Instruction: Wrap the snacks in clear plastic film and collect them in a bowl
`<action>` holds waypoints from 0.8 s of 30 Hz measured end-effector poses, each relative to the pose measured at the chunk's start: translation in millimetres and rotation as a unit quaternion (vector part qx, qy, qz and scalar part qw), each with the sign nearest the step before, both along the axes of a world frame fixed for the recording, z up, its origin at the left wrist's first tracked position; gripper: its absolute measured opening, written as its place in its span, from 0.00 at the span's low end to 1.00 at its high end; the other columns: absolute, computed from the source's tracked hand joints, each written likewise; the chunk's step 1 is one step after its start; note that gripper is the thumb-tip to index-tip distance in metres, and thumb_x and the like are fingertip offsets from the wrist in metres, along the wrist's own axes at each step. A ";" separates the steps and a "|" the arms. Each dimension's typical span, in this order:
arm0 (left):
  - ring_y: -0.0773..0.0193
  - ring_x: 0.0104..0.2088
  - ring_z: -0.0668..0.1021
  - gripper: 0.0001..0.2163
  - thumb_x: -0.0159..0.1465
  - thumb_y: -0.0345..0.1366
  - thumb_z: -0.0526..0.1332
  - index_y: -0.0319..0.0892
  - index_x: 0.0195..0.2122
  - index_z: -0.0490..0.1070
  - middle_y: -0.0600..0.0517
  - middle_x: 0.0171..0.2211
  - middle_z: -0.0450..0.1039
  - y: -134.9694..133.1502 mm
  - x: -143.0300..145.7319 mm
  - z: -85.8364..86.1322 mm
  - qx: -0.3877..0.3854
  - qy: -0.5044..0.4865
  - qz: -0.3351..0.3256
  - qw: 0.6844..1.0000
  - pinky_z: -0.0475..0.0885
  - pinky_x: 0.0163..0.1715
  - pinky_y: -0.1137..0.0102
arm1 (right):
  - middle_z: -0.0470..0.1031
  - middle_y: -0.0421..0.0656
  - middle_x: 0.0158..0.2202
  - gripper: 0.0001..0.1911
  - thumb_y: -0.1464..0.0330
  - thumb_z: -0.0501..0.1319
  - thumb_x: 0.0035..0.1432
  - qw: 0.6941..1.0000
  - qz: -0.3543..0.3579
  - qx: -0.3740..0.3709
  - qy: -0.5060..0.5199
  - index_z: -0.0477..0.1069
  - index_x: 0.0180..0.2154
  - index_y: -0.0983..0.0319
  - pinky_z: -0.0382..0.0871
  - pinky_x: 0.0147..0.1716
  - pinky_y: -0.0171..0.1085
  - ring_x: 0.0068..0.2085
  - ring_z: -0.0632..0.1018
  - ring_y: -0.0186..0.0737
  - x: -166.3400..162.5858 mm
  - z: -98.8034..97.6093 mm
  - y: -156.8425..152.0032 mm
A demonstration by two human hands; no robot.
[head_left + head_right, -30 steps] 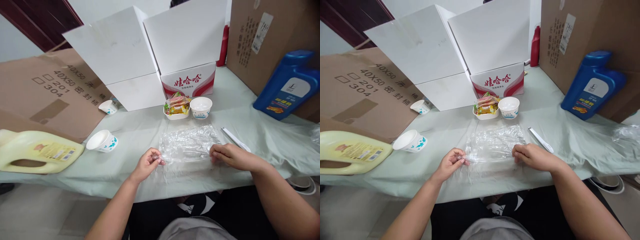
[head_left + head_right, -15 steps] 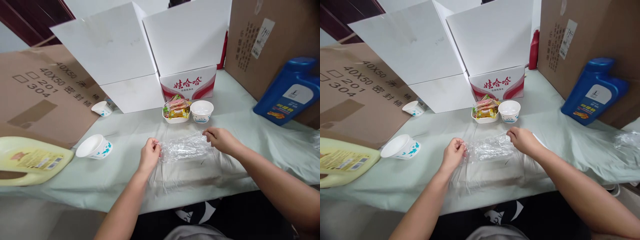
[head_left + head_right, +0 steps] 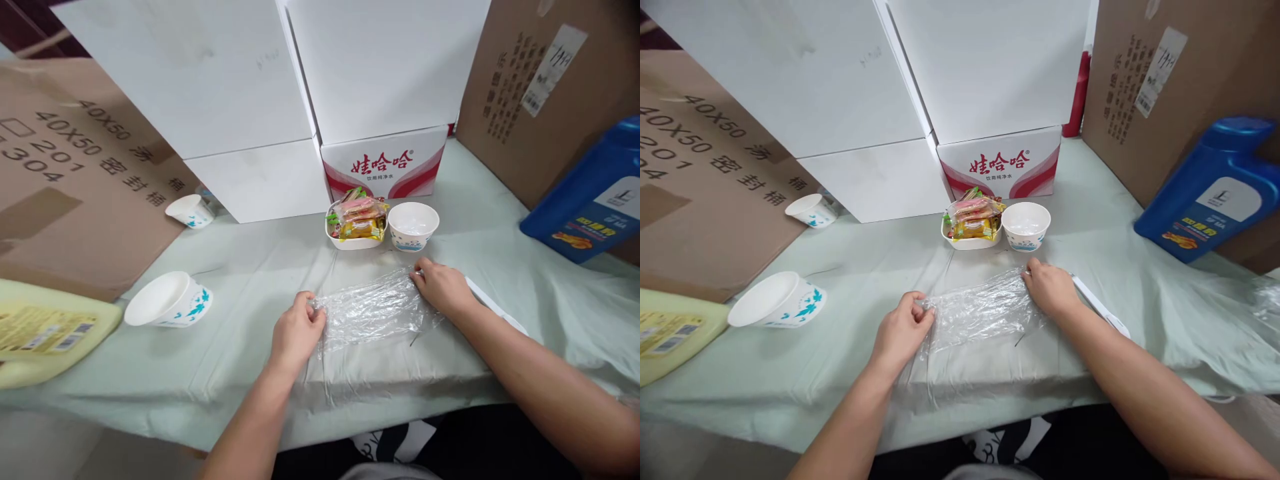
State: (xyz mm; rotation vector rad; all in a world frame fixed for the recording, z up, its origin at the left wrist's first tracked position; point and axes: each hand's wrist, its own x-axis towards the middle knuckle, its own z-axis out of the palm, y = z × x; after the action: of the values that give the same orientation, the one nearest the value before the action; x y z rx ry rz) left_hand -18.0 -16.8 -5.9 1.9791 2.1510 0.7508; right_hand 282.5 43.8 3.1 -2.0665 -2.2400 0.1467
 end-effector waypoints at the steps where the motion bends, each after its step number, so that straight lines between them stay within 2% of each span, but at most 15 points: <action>1: 0.61 0.25 0.75 0.10 0.59 0.37 0.60 0.46 0.42 0.67 0.56 0.26 0.70 -0.9 0.5 3.1 0.039 0.003 0.018 0.999 0.66 0.27 0.68 | 0.80 0.49 0.39 0.13 0.62 0.50 0.67 1.000 0.000 0.004 -0.006 0.68 0.45 0.61 0.64 0.31 0.39 0.39 0.80 0.48 -0.3 -0.2 -0.5; 3: 0.59 0.30 0.75 0.08 0.62 0.37 0.59 0.44 0.42 0.68 0.51 0.33 0.71 -2.8 4.8 9.5 0.144 0.005 0.032 0.989 0.70 0.32 0.65 | 0.80 0.49 0.41 0.13 0.61 0.50 0.67 1.000 0.002 0.008 -0.014 0.68 0.44 0.61 0.64 0.31 0.38 0.38 0.80 0.47 -2.5 -0.5 -1.8; 5: 0.58 0.36 0.77 0.06 0.65 0.36 0.56 0.44 0.41 0.70 0.48 0.37 0.73 -4.1 13.4 13.1 0.198 0.005 -0.052 0.979 0.72 0.39 0.63 | 0.79 0.49 0.41 0.13 0.61 0.50 0.68 1.000 0.007 0.009 -0.014 0.68 0.44 0.61 0.64 0.31 0.38 0.39 0.80 0.47 -5.8 -0.6 -3.3; 7: 0.56 0.46 0.76 0.08 0.67 0.37 0.56 0.45 0.45 0.71 0.47 0.43 0.75 -4.5 23.6 11.3 0.154 0.020 -0.217 0.964 0.71 0.49 0.61 | 0.79 0.49 0.42 0.13 0.62 0.50 0.68 1.000 0.016 0.007 -0.012 0.68 0.44 0.61 0.64 0.31 0.38 0.39 0.80 0.47 -6.8 -0.4 -3.3; 9: 0.51 0.59 0.69 0.16 0.67 0.42 0.57 0.47 0.54 0.68 0.46 0.56 0.70 -4.3 31.5 4.7 0.063 0.058 -0.342 0.936 0.65 0.58 0.55 | 0.79 0.49 0.42 0.13 0.62 0.50 0.68 1.000 0.019 0.005 -0.010 0.68 0.45 0.61 0.65 0.32 0.39 0.40 0.80 0.48 -1.6 0.9 -0.8; 10: 0.48 0.63 0.64 0.21 0.66 0.45 0.58 0.48 0.59 0.64 0.46 0.62 0.64 -4.2 33.6 0.7 0.022 0.081 -0.369 0.926 0.60 0.61 0.51 | 0.79 0.50 0.43 0.13 0.62 0.50 0.67 1.000 0.009 0.007 -0.009 0.69 0.45 0.61 0.65 0.32 0.40 0.40 0.80 0.49 3.6 2.2 1.2; 12: 0.44 0.68 0.54 0.28 0.65 0.50 0.58 0.49 0.65 0.57 0.45 0.68 0.54 -4.4 34.2 -6.4 -0.031 0.118 -0.374 0.919 0.53 0.63 0.45 | 0.78 0.51 0.44 0.14 0.63 0.50 0.67 0.999 -0.041 0.023 -0.005 0.69 0.47 0.62 0.67 0.34 0.41 0.41 0.79 0.51 17.2 6.4 4.7; 14: 0.43 0.69 0.50 0.30 0.65 0.51 0.57 0.49 0.66 0.54 0.45 0.69 0.49 -5.3 32.3 -10.1 -0.053 0.135 -0.364 0.920 0.50 0.64 0.43 | 0.77 0.53 0.46 0.16 0.63 0.50 0.67 0.993 -0.096 0.063 0.008 0.70 0.49 0.62 0.68 0.36 0.43 0.41 0.79 0.52 28.3 11.4 4.0; 15: 0.44 0.69 0.50 0.31 0.65 0.51 0.57 0.48 0.67 0.53 0.44 0.69 0.49 -5.8 31.5 -10.5 -0.055 0.136 -0.362 0.920 0.49 0.64 0.43 | 0.77 0.53 0.47 0.16 0.63 0.50 0.67 0.991 -0.097 0.086 0.023 0.70 0.49 0.63 0.69 0.38 0.44 0.42 0.79 0.52 30.4 13.3 1.5; 16: 0.44 0.69 0.50 0.30 0.66 0.51 0.57 0.48 0.67 0.54 0.44 0.69 0.48 -6.3 31.0 -10.3 -0.054 0.137 -0.362 0.920 0.49 0.64 0.43 | 0.76 0.53 0.48 0.17 0.62 0.51 0.67 0.991 -0.068 0.107 0.043 0.70 0.50 0.63 0.69 0.40 0.44 0.44 0.79 0.51 29.4 14.3 -2.4; 17: 0.44 0.69 0.49 0.30 0.66 0.51 0.57 0.48 0.66 0.54 0.44 0.69 0.48 -6.5 30.9 -9.5 -0.053 0.137 -0.362 0.920 0.49 0.64 0.43 | 0.75 0.53 0.51 0.18 0.61 0.51 0.67 0.991 -0.006 0.118 0.066 0.70 0.51 0.63 0.69 0.44 0.44 0.47 0.78 0.51 25.5 13.8 -7.1; 20: 0.45 0.69 0.50 0.30 0.65 0.51 0.58 0.49 0.66 0.55 0.45 0.70 0.48 -4.6 28.5 -6.3 -0.059 0.145 -0.361 0.920 0.49 0.65 0.45 | 0.66 0.53 0.61 0.31 0.51 0.53 0.64 0.957 0.263 0.073 0.099 0.65 0.60 0.63 0.61 0.58 0.49 0.62 0.66 0.53 4.9 3.3 -19.6; 21: 0.45 0.69 0.50 0.31 0.65 0.51 0.58 0.50 0.66 0.54 0.46 0.70 0.47 -2.7 25.6 -5.5 -0.066 0.151 -0.354 0.921 0.48 0.65 0.45 | 0.61 0.53 0.65 0.37 0.46 0.53 0.62 0.941 0.324 0.042 0.090 0.61 0.63 0.63 0.56 0.61 0.52 0.65 0.61 0.55 -0.8 -2.4 -21.6; 22: 0.44 0.69 0.50 0.31 0.64 0.52 0.58 0.50 0.67 0.54 0.46 0.70 0.47 -0.4 21.1 -4.9 -0.074 0.159 -0.342 0.923 0.48 0.65 0.44 | 0.57 0.54 0.67 0.42 0.43 0.52 0.60 0.932 0.354 0.014 0.076 0.57 0.65 0.63 0.51 0.63 0.56 0.67 0.55 0.57 -4.2 -8.0 -22.0; 24: 0.43 0.69 0.50 0.32 0.64 0.52 0.59 0.51 0.67 0.54 0.46 0.70 0.47 4.6 8.1 -3.7 -0.091 0.172 -0.303 0.933 0.47 0.64 0.42 | 0.51 0.56 0.68 0.47 0.39 0.50 0.58 0.939 0.340 -0.019 0.048 0.53 0.67 0.65 0.44 0.63 0.62 0.69 0.50 0.61 -3.0 -16.3 -19.2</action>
State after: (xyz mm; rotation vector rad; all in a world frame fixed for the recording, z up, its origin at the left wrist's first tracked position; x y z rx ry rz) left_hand -10.0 -12.1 -9.6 2.5983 1.5001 0.1064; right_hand 279.5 24.7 -13.2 -1.1737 -2.7906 0.3262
